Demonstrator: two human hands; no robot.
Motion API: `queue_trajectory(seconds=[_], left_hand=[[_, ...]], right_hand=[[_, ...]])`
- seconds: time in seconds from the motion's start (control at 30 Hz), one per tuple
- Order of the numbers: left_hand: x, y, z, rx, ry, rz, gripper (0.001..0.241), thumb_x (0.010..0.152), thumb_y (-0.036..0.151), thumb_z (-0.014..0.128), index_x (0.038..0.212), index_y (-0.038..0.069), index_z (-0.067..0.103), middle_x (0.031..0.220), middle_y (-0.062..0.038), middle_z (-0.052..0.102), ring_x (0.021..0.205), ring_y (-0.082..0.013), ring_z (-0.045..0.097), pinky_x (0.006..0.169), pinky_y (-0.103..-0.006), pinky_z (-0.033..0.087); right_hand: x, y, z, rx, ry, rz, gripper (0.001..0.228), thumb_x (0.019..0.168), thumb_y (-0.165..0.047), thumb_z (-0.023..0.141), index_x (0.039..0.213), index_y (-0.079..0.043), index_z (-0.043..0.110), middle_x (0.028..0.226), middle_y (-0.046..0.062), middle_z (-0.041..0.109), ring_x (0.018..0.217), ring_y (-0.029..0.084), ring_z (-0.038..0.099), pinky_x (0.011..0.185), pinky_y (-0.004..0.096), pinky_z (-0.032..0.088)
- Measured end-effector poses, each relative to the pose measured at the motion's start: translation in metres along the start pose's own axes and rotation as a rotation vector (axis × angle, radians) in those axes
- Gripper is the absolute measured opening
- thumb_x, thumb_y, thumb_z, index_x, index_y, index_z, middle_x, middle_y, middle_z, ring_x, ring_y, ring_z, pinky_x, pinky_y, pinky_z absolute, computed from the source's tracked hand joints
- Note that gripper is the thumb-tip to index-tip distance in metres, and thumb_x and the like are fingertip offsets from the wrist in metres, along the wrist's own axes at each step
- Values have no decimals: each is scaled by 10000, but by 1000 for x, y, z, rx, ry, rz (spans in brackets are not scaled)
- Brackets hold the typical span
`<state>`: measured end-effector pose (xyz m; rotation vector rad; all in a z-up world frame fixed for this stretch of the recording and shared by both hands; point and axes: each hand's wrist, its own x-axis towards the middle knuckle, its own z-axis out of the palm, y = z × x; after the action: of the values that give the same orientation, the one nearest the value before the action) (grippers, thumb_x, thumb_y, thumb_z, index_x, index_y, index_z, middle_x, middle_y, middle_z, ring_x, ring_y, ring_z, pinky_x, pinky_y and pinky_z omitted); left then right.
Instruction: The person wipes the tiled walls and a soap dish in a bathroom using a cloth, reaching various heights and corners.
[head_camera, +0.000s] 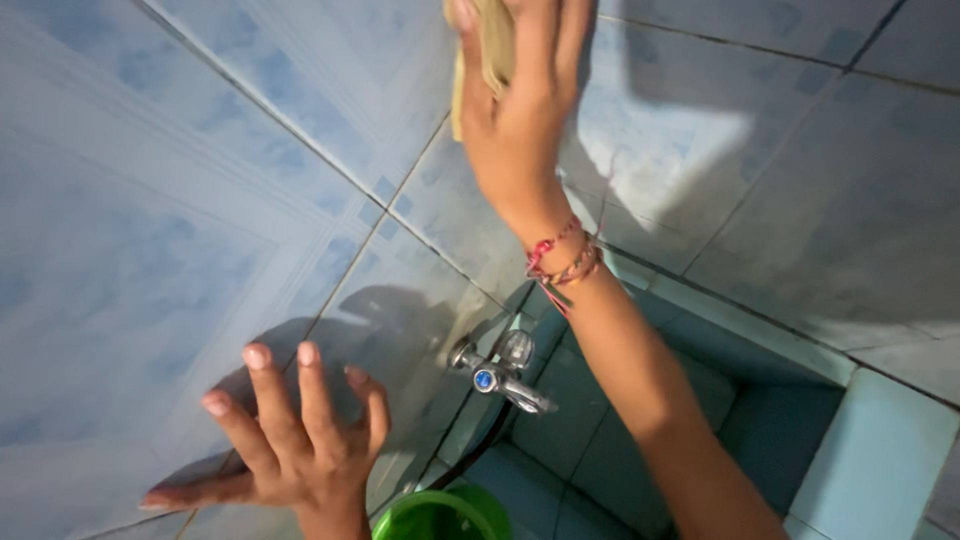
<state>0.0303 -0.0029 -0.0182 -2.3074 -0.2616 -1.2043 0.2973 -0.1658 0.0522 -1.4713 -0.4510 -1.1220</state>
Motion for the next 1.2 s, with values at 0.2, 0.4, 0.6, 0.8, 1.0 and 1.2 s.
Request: queue_trajectory(seconds=[0.2, 0.4, 0.6, 0.8, 1.0, 1.2], left_hand=[[1, -2, 1, 10, 6, 18, 573, 991, 436, 546, 1523, 235, 604, 1599, -95, 562, 1550, -348, 304, 1065, -848, -35], [-19, -7, 11, 16, -63, 3, 623, 1039, 494, 515, 1570, 175, 585, 1616, -119, 552, 1555, -354, 270, 1050, -826, -64], [-27, -31, 27, 399, -257, 213, 781, 975, 746, 474, 1519, 185, 451, 1593, -41, 546, 1541, -232, 320, 1137, -642, -77], [-20, -25, -11, 227, -392, 201, 836, 1031, 556, 541, 1673, 82, 291, 1712, -251, 355, 1559, -541, 175, 1183, -773, 87], [-24, -23, -7, 91, -372, 141, 910, 1000, 479, 581, 1721, 141, 141, 1739, -295, 288, 1539, -596, 50, 1274, -759, 122], [-18, -20, -12, 87, -446, 115, 867, 979, 436, 586, 1656, 116, 149, 1706, -313, 309, 1483, -649, 85, 1266, -756, 131]], right_hand=[[-85, 49, -16, -81, 16, 91, 270, 1072, -66, 610, 1334, -28, 554, 1277, 205, 522, 1253, 380, 560, 1096, 458, 475], [-202, 109, -34, -174, -8, 508, 227, 1072, -152, 615, 1199, 24, 548, 1181, 207, 557, 1141, 372, 587, 1021, 438, 465], [-186, 79, -23, -142, 46, 473, 265, 1055, -137, 622, 1237, 41, 550, 1208, 196, 520, 1169, 351, 551, 1065, 443, 427], [-164, 23, -24, -4, -150, 242, 367, 1022, -28, 644, 1352, -21, 484, 1347, 186, 423, 1291, 359, 465, 1151, 446, 400], [-178, 47, -33, 117, -389, -256, 613, 1008, 1, 778, 1476, -142, 409, 1414, 207, 299, 1310, 378, 431, 1098, 407, 503], [-238, 115, -36, 39, -249, -69, 599, 986, -22, 666, 1470, -137, 332, 1434, 245, 290, 1313, 396, 441, 1139, 525, 435]])
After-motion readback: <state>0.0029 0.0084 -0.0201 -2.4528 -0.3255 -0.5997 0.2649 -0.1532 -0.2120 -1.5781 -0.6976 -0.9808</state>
